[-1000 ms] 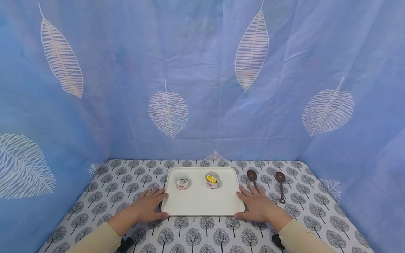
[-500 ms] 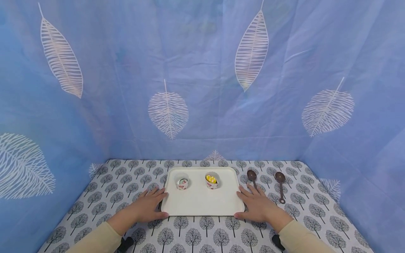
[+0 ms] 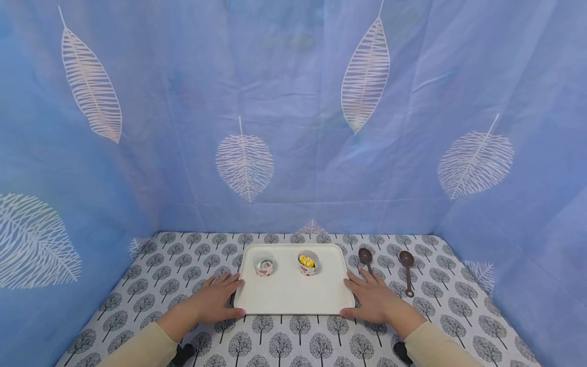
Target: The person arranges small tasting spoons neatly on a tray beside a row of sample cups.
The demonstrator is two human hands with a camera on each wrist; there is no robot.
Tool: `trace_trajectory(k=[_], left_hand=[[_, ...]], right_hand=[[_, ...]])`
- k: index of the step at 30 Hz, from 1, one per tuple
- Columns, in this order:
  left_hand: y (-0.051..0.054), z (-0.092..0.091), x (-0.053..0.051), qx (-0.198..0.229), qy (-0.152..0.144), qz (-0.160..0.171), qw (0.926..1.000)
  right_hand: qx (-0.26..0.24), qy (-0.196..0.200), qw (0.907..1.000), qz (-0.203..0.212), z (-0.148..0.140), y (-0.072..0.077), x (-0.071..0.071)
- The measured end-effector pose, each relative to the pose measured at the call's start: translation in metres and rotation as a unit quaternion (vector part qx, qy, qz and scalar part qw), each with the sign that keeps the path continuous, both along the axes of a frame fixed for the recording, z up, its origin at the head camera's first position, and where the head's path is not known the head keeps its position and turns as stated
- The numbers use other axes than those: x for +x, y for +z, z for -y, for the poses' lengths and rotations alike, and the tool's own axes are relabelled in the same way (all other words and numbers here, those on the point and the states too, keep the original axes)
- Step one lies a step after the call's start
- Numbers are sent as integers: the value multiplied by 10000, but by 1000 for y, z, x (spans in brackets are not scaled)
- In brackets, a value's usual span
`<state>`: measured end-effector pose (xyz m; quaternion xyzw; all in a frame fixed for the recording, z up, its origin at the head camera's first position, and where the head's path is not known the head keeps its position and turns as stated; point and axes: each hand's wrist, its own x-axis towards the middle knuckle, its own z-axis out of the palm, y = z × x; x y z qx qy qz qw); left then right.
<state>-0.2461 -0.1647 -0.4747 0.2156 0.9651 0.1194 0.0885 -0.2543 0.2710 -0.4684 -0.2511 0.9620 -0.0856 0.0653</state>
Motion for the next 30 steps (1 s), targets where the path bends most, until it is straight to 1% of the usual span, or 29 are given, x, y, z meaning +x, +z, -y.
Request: trace_trajectory(k=[4, 6, 9, 17, 22, 28, 30], left_hand=[[2, -1, 0, 45, 31, 14, 10000], [3, -2, 0, 44, 41, 17, 10000], [5, -2, 0, 53, 44, 14, 10000], [5, -2, 0, 75, 51, 24, 10000], [5, -1, -1, 84, 48, 12, 10000], [4, -1, -2, 103, 31, 13, 9999], [4, -1, -2, 110, 40, 15, 9999]], right_hand=[[-5, -41, 10000, 35, 0, 0, -1], [0, -17, 10000, 76, 1, 4, 0], [-33, -24, 10000, 34, 1, 2, -1], [-349, -169, 9990, -200, -4, -2, -4], [-494, -38, 9978, -436, -7, -2, -5], [-554, -288, 9974, -359, -9, 4, -5], [-556, -329, 9971, -390, -10, 7, -5]])
